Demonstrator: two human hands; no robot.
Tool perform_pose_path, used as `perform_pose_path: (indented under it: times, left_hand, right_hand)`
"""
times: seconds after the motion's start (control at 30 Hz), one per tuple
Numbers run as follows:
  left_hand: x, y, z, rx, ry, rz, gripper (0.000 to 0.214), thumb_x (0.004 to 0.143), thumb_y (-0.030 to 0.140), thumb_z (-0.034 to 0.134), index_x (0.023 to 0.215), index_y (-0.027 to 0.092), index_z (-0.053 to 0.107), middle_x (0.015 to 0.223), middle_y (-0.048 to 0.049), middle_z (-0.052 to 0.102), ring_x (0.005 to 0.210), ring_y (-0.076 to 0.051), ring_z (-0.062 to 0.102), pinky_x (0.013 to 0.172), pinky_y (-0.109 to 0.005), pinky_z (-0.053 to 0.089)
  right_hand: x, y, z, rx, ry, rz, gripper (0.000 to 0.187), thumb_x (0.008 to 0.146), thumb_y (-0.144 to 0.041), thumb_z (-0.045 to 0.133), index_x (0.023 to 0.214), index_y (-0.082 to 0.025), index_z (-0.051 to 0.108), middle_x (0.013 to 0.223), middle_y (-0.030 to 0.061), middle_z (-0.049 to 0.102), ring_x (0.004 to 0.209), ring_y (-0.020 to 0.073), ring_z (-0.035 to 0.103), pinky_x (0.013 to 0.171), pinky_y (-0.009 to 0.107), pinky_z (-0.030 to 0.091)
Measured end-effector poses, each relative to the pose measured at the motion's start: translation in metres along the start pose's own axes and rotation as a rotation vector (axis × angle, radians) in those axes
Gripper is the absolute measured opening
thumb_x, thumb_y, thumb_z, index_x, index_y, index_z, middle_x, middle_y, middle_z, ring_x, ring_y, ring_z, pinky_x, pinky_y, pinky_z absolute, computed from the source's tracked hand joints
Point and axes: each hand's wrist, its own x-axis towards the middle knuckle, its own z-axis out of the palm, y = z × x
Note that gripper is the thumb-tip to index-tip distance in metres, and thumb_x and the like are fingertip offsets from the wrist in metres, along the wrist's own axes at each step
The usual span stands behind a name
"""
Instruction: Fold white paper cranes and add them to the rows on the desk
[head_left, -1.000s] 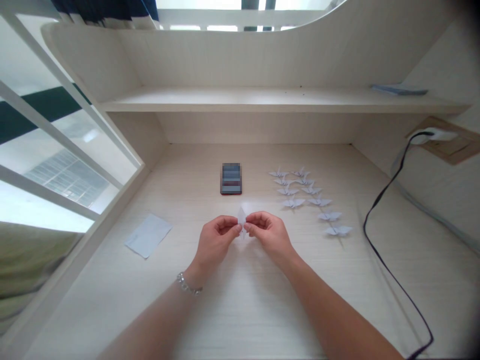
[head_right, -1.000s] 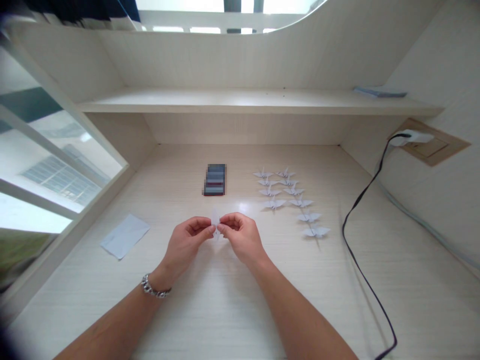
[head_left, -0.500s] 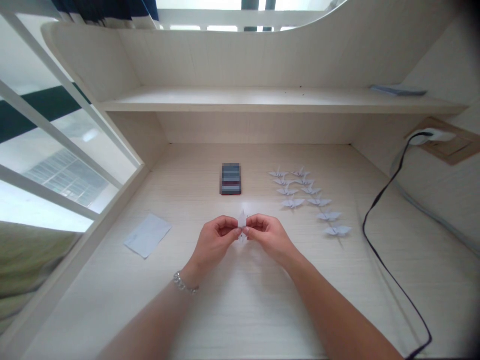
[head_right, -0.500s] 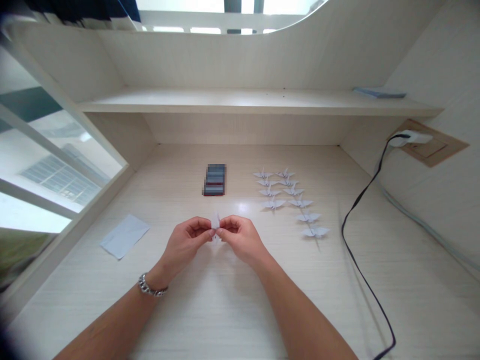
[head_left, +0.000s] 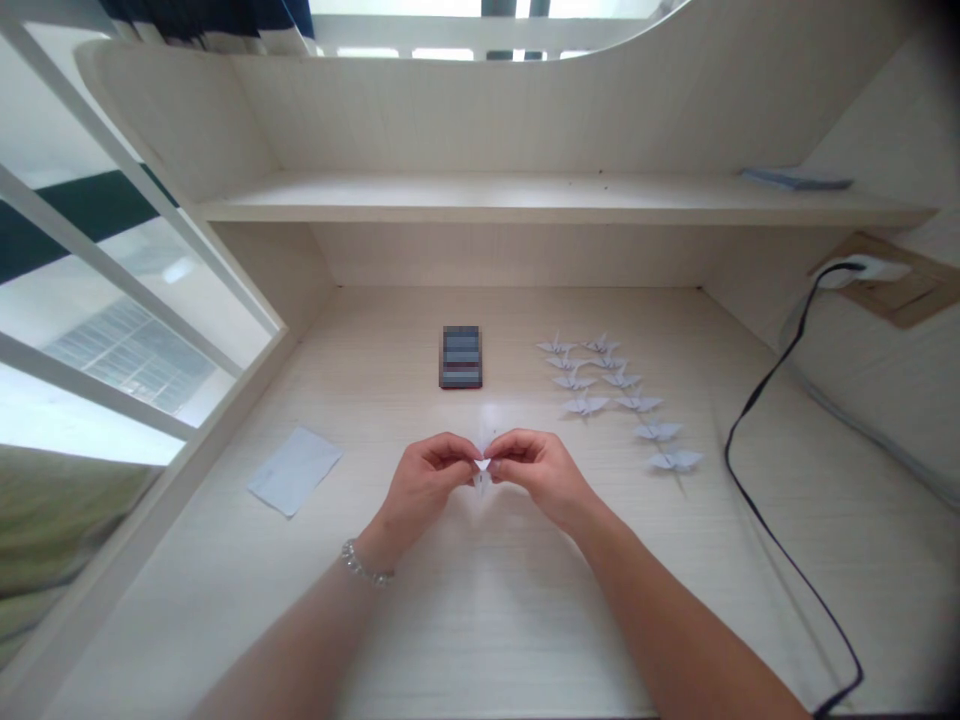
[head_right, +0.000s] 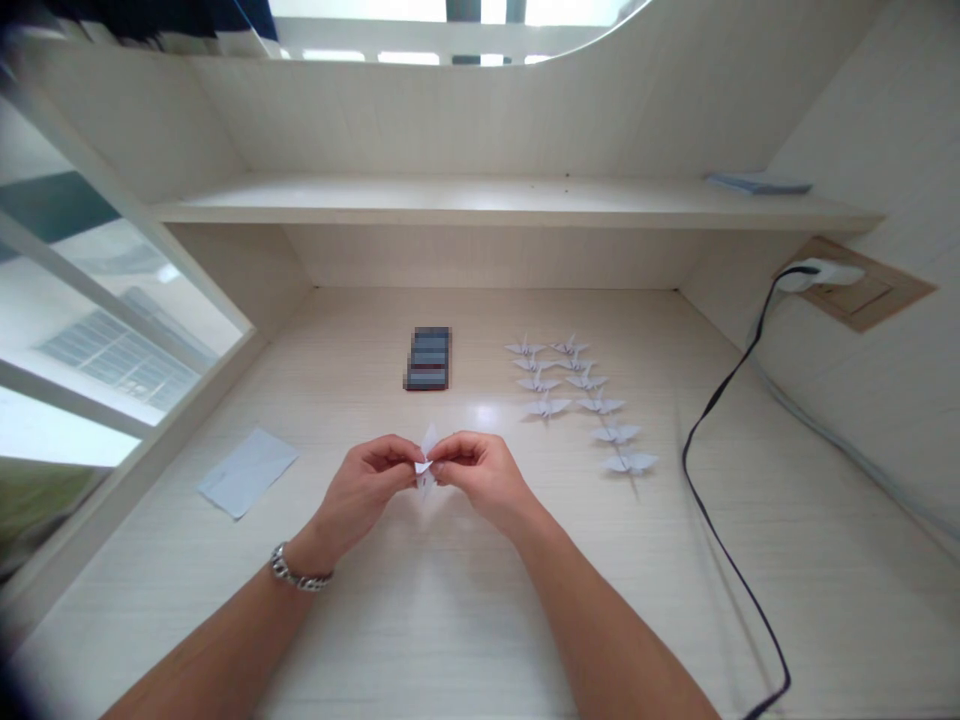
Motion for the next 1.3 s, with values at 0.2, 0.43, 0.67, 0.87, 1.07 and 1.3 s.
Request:
perform_pose_path:
  times: [0.2,0.43,0.67,0.87,1.07,1.3]
  left_hand:
    - [0.000,0.000,-0.001,0.094,-0.009,0.079,0.008,0.066,0.010,0.062,0.068,0.015,0.068,0.071,-0.0023,0.066,0.067,-0.012,0.058,0.066,-0.023,0.045]
    - [0.001,0.002,-0.001,0.049,0.004,-0.036,0.011,0.066,0.015,0.063,0.076,0.015,0.069,0.070,-0.0026,0.066,0.065,-0.013,0.059,0.064,-0.025,0.049]
    - [0.002,0.002,0.001,0.055,0.042,-0.073,0.014,0.063,0.022,0.071,0.074,0.013,0.069,0.069,-0.0048,0.067,0.062,-0.013,0.059,0.059,-0.024,0.049]
    - [0.002,0.000,0.001,0.047,0.038,-0.071,0.015,0.063,0.022,0.071,0.075,0.012,0.069,0.069,-0.0053,0.068,0.062,-0.013,0.060,0.060,-0.025,0.049]
    - [0.003,-0.001,-0.001,0.048,0.046,-0.066,0.016,0.062,0.022,0.072,0.074,0.012,0.068,0.069,-0.0053,0.068,0.059,-0.013,0.060,0.058,-0.025,0.048]
    - [0.003,-0.006,-0.001,0.060,0.089,0.001,0.017,0.062,0.019,0.072,0.075,0.014,0.063,0.069,-0.0028,0.065,0.063,-0.013,0.060,0.061,-0.025,0.049]
  right_hand:
    - [0.000,0.000,0.001,-0.046,0.038,0.011,0.011,0.064,-0.024,0.068,0.071,-0.015,0.068,0.065,0.0017,0.065,0.058,0.0117,0.057,0.059,0.026,0.047]
    - [0.001,0.006,-0.002,-0.156,0.087,-0.052,0.012,0.064,-0.023,0.069,0.073,-0.016,0.065,0.068,0.0012,0.064,0.063,0.0136,0.059,0.061,0.026,0.047]
    - [0.003,0.011,-0.005,-0.202,0.098,-0.060,0.014,0.064,-0.024,0.069,0.074,-0.017,0.064,0.069,0.0013,0.064,0.065,0.0143,0.060,0.062,0.027,0.047]
    - [0.003,0.011,-0.004,-0.182,0.099,-0.050,0.015,0.064,-0.024,0.068,0.075,-0.016,0.063,0.066,0.0011,0.062,0.060,0.0130,0.058,0.057,0.026,0.047]
    - [0.004,0.011,-0.004,-0.160,0.106,-0.037,0.019,0.061,-0.026,0.071,0.074,-0.015,0.062,0.064,0.0011,0.062,0.057,0.0132,0.058,0.056,0.027,0.048]
    - [0.005,0.013,-0.002,-0.174,0.126,-0.057,0.017,0.060,-0.022,0.071,0.069,-0.017,0.058,0.062,-0.0011,0.059,0.056,0.0121,0.055,0.055,0.026,0.045]
